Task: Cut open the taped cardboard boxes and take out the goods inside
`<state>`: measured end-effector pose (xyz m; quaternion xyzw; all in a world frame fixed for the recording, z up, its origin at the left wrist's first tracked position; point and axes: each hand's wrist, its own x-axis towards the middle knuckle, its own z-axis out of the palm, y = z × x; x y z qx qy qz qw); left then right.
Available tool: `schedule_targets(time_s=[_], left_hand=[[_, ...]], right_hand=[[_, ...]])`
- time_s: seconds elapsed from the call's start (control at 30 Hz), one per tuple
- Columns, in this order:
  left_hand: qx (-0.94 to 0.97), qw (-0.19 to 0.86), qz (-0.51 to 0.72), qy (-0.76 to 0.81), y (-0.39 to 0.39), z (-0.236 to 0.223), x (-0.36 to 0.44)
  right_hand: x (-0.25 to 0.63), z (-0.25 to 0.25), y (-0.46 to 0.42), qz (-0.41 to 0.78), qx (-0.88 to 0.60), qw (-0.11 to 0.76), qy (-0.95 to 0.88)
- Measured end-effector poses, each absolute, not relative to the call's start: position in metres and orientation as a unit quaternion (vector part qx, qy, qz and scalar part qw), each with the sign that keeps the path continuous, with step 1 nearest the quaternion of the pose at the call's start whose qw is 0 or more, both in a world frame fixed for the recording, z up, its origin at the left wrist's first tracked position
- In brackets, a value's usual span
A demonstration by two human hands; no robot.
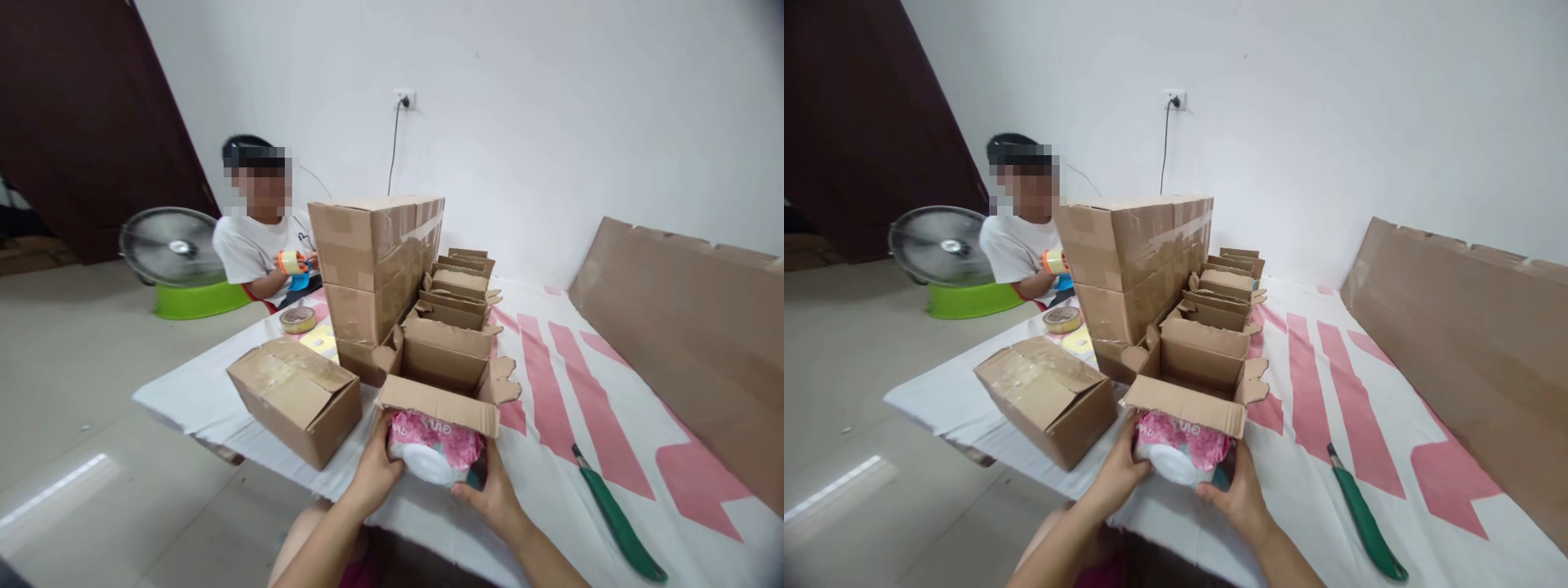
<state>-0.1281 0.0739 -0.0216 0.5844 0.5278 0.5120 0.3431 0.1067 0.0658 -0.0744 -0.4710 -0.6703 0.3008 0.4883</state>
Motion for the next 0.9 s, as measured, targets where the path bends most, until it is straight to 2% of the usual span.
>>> schedule_targets(time_s=[0.2,0.37,0.63,0.77,0.9], left_hand=[[0.552,0.328,0.522,0.561,0.095,-0.038,-0.121],[0.562,0.302,0.510,0.577,0.099,-0.056,-0.120],[0.633,0.077,0.475,0.606,0.047,-0.048,-0.098],[0.668,0.115,0.421,0.603,0.040,-0.040,-0.083],[0.655,0.160,0.419,0.608,0.059,-0.035,-0.075]], right_hand=[[0.111,-0.099,0.068,0.229,-0.505,0.468,-0.688],[0.111,-0.097,0.068,0.173,-0.513,0.452,-0.709],[0.109,-0.090,0.064,0.186,-0.515,0.452,-0.704],[0.109,-0.088,0.065,0.176,-0.525,0.447,-0.703],[0.108,-0.083,0.067,0.173,-0.523,0.448,-0.704]])
